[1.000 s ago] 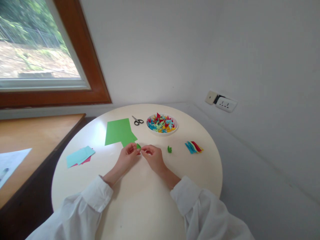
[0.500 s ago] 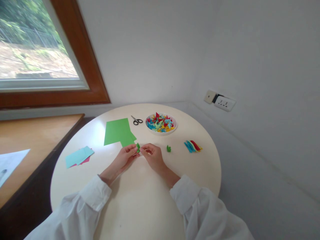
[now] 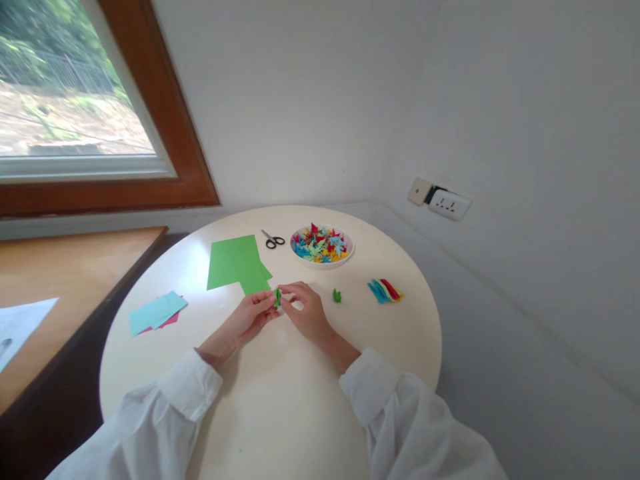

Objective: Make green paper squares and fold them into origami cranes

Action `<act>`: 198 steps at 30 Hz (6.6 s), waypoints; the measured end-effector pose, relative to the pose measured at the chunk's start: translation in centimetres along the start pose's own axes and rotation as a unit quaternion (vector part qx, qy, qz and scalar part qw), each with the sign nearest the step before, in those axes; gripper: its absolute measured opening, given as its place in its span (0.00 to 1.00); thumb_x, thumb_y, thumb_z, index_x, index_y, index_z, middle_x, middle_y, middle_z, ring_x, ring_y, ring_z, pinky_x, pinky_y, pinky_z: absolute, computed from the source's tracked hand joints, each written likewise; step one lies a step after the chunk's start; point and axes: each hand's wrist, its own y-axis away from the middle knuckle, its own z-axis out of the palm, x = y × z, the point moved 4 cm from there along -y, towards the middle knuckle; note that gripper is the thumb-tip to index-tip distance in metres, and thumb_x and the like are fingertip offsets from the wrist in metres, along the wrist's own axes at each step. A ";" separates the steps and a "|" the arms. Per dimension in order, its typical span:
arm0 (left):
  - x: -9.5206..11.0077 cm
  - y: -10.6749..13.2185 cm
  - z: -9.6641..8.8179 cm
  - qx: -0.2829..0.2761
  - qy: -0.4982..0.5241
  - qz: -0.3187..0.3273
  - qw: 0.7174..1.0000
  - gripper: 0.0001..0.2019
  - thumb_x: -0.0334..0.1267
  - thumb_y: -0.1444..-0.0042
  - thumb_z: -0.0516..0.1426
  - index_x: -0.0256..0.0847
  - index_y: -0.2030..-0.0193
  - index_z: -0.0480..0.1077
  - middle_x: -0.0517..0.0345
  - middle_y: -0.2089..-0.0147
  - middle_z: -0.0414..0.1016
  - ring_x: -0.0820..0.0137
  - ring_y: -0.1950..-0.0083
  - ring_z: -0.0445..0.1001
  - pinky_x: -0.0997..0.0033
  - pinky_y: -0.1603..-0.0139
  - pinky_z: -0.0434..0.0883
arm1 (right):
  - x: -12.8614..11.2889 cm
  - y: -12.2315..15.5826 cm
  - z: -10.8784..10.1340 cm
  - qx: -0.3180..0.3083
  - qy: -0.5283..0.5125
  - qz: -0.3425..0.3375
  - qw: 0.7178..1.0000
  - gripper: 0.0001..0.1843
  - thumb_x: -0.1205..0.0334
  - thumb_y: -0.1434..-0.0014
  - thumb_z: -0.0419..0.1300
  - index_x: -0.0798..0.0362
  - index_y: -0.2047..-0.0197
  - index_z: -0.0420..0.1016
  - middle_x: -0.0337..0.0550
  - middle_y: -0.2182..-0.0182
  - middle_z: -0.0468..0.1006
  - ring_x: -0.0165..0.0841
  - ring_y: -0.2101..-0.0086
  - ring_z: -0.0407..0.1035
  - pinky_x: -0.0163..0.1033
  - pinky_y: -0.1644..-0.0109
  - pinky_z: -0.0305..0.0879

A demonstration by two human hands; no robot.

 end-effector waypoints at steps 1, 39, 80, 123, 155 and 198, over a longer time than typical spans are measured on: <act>0.0 0.0 0.0 -0.001 0.001 -0.001 1.000 0.11 0.37 0.61 0.69 0.33 0.73 0.74 0.58 0.72 0.73 0.77 0.70 0.69 0.75 0.65 0.65 | 0.0 0.0 0.0 0.003 0.001 0.001 1.000 0.11 0.68 0.51 0.59 0.51 0.62 0.78 0.44 0.65 0.76 0.32 0.64 0.71 0.36 0.64 0.70; -0.1 0.3 -0.6 -0.038 -0.024 -0.073 0.996 0.11 0.33 0.59 0.68 0.33 0.68 0.74 0.57 0.69 0.74 0.77 0.68 0.72 0.74 0.59 0.72 | -1.4 -0.3 -0.4 -0.028 0.097 -0.052 0.994 0.06 0.66 0.50 0.58 0.51 0.77 0.69 0.38 0.77 0.73 0.30 0.74 0.66 0.36 0.69 0.64; 1.2 0.5 0.2 0.043 -0.140 0.078 0.986 0.15 0.40 0.64 0.69 0.35 0.74 0.69 0.63 0.78 0.70 0.78 0.75 0.67 0.76 0.70 0.64 | -1.4 0.1 -0.5 0.000 0.126 -0.043 0.991 0.04 0.67 0.52 0.57 0.52 0.77 0.69 0.38 0.78 0.74 0.29 0.76 0.66 0.35 0.69 0.62; 2.4 1.3 0.4 0.073 -0.360 0.276 0.888 0.03 0.33 0.54 0.61 0.39 0.71 0.71 0.54 0.67 0.76 0.69 0.63 0.74 0.69 0.58 0.70 | 0.4 -0.1 0.3 -0.045 -0.120 0.160 0.979 0.15 0.49 0.53 0.61 0.53 0.78 0.68 0.34 0.82 0.65 0.27 0.77 0.58 0.35 0.71 0.55; 2.7 1.5 0.8 0.106 -0.368 0.270 0.883 0.06 0.36 0.56 0.61 0.40 0.73 0.67 0.61 0.74 0.69 0.73 0.71 0.67 0.73 0.68 0.65 | 0.1 -0.3 -0.2 0.019 -0.166 0.161 0.973 0.11 0.54 0.58 0.66 0.52 0.73 0.74 0.38 0.76 0.76 0.29 0.73 0.69 0.37 0.66 0.66; 2.4 1.3 0.8 0.100 -0.348 0.235 0.902 0.11 0.40 0.56 0.63 0.38 0.74 0.67 0.65 0.79 0.64 0.77 0.77 0.59 0.76 0.76 0.56 | -1.3 0.1 -0.3 0.052 -0.064 0.036 0.996 0.03 0.64 0.53 0.63 0.53 0.74 0.71 0.39 0.76 0.76 0.30 0.73 0.69 0.37 0.66 0.68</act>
